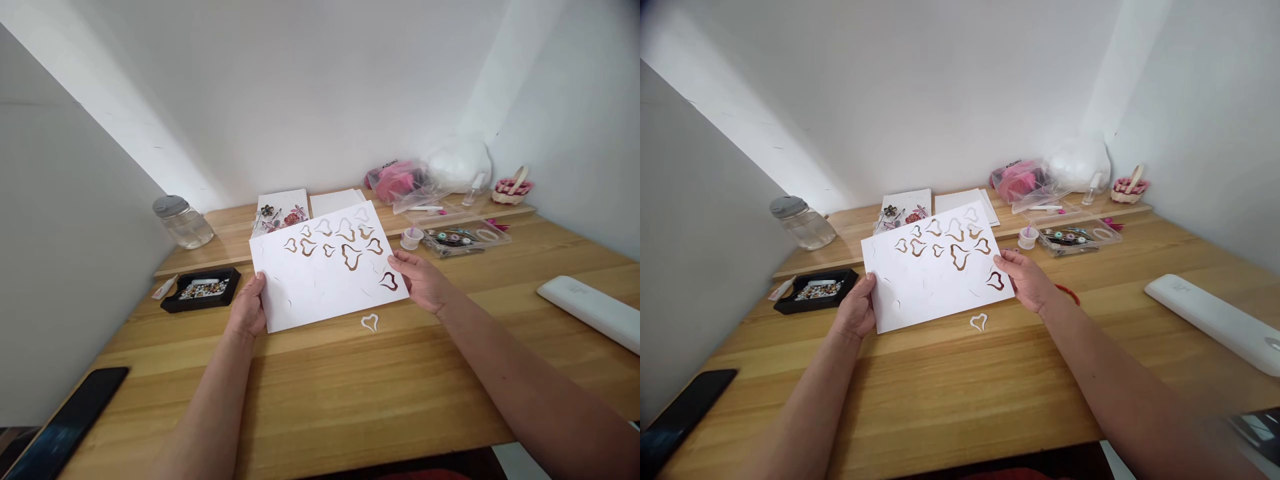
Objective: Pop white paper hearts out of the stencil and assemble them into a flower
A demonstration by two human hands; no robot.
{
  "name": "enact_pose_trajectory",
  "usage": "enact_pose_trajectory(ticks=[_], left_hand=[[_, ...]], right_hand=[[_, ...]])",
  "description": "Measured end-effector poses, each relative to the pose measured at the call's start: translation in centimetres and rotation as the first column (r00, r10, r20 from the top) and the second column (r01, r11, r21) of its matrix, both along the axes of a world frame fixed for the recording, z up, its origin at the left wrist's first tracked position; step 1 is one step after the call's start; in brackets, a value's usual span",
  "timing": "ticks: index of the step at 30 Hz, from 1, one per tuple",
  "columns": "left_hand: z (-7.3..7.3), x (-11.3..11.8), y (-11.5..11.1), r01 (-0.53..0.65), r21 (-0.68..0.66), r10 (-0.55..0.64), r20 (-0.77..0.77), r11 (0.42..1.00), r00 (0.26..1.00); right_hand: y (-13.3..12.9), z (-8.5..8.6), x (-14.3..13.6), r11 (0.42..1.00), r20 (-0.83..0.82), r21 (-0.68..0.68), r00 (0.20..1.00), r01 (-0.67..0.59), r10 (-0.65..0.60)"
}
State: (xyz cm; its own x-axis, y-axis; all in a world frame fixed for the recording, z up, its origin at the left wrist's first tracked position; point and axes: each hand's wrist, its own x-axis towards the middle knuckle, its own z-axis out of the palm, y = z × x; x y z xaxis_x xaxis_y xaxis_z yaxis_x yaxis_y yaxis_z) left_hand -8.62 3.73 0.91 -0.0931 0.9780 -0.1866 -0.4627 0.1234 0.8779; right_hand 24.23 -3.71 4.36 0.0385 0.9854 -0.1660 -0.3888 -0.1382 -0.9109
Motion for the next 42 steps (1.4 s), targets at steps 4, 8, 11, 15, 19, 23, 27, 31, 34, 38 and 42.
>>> enact_pose_trajectory(ticks=[4,8,11,15,19,23,27,31,34,38,42], left_hand=[[-0.1,-0.5,0.1,0.003,0.017,-0.001,-0.091,1.000,0.996],[-0.5,-1.1,0.3,-0.069,0.096,0.091,-0.243,0.993,0.966],[-0.5,-1.3,0.3,-0.085,0.165,0.134,-0.321,0.983,0.937],[-0.4,-1.2,0.1,-0.077,0.227,0.143,-0.293,0.971,0.945],[-0.7,-1.2,0.2,-0.087,0.209,0.147,-0.288,0.974,0.946],[0.1,-1.1,-0.1,-0.232,0.281,0.328,-0.368,0.931,0.870],[2.6,1.6,-2.5,-0.233,0.581,0.546,-0.449,0.780,0.707],[4.5,7.7,-6.3,0.251,0.413,0.113,-0.680,0.875,0.724],[4.5,12.1,-7.8,0.392,0.338,-0.074,-0.670,0.856,0.739],[3.8,14.8,-7.8,0.334,0.292,-0.090,-0.617,0.896,0.782],[3.5,15.3,-7.7,0.276,0.257,-0.071,-0.600,0.926,0.797]], right_hand=[[-0.3,0.1,-0.4,0.996,-0.022,-0.051,0.997,-0.071,0.070],[-0.7,0.2,-1.1,0.994,0.017,-0.043,0.995,-0.098,0.099],[-0.8,0.2,-1.4,0.991,0.029,-0.048,0.992,-0.125,0.126],[-0.9,0.2,-1.5,0.980,0.009,-0.053,0.981,-0.194,0.194],[-1.0,0.3,-1.8,0.982,-0.039,-0.080,0.985,-0.171,0.169],[-1.0,0.3,-2.2,0.991,-0.038,-0.066,0.993,-0.118,0.115],[-1.0,0.1,-2.5,0.997,-0.050,0.032,0.996,-0.073,0.075],[-0.9,-0.9,-2.7,0.985,-0.029,0.166,0.998,-0.045,0.051],[-0.7,-1.7,-2.9,0.976,0.100,0.216,0.995,-0.028,0.007],[-0.8,-2.1,-3.2,0.972,0.240,0.236,0.969,0.007,-0.065],[-1.0,-1.9,-3.3,0.967,0.325,0.253,0.938,0.033,-0.117]])
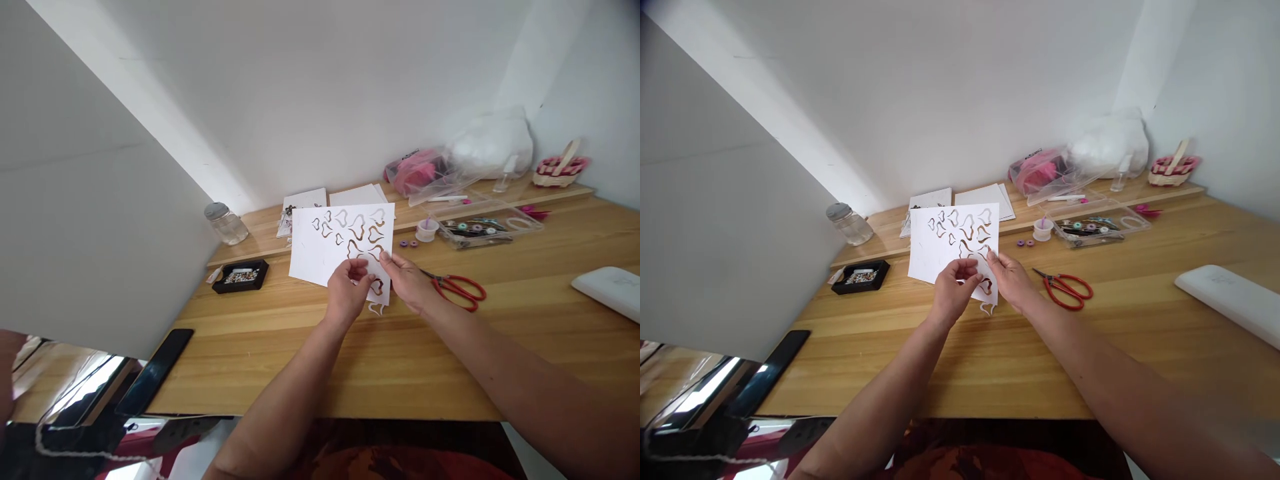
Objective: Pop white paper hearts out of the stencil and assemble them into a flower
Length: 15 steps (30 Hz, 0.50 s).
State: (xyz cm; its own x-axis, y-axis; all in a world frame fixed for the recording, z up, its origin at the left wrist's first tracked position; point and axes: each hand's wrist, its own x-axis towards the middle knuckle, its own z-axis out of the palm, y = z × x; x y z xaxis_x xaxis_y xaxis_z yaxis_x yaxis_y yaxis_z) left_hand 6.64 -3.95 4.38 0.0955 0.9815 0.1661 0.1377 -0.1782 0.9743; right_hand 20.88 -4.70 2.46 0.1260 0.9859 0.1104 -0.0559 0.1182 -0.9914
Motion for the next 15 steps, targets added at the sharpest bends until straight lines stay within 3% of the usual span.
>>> enact_pose_trajectory(ticks=[15], left_hand=[[-0.56,-0.12,-0.59,-0.034,-0.012,0.035,0.117,0.999,0.992]], right_hand=[[-0.73,0.46,-0.80,0.999,0.106,0.043,0.994,0.002,-0.007]])
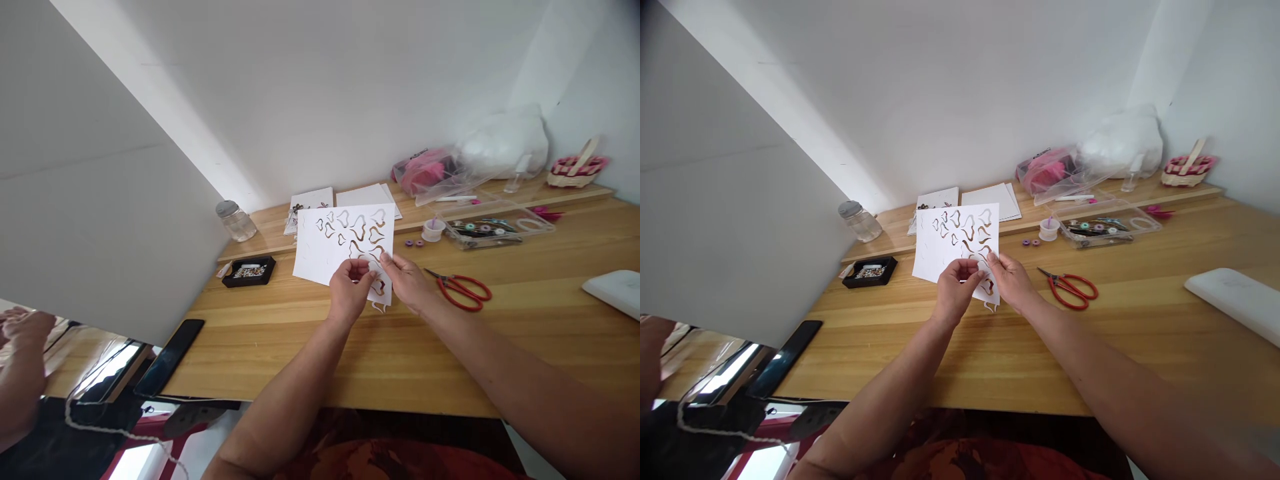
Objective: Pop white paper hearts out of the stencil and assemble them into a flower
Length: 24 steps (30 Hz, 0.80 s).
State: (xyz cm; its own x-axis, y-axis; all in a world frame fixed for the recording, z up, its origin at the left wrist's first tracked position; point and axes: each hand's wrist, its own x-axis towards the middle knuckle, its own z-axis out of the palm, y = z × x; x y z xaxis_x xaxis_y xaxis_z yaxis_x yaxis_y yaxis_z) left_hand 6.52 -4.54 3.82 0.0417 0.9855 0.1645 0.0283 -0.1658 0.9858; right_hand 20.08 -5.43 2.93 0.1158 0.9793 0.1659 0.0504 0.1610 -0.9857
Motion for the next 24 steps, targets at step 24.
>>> enact_pose_trajectory(ticks=[24], left_hand=[[-0.03,0.22,-0.14,-0.015,0.016,0.014,0.019,1.000,1.000]], right_hand=[[-0.23,0.37,-0.19,0.999,0.043,0.015,0.998,0.041,-0.042]])
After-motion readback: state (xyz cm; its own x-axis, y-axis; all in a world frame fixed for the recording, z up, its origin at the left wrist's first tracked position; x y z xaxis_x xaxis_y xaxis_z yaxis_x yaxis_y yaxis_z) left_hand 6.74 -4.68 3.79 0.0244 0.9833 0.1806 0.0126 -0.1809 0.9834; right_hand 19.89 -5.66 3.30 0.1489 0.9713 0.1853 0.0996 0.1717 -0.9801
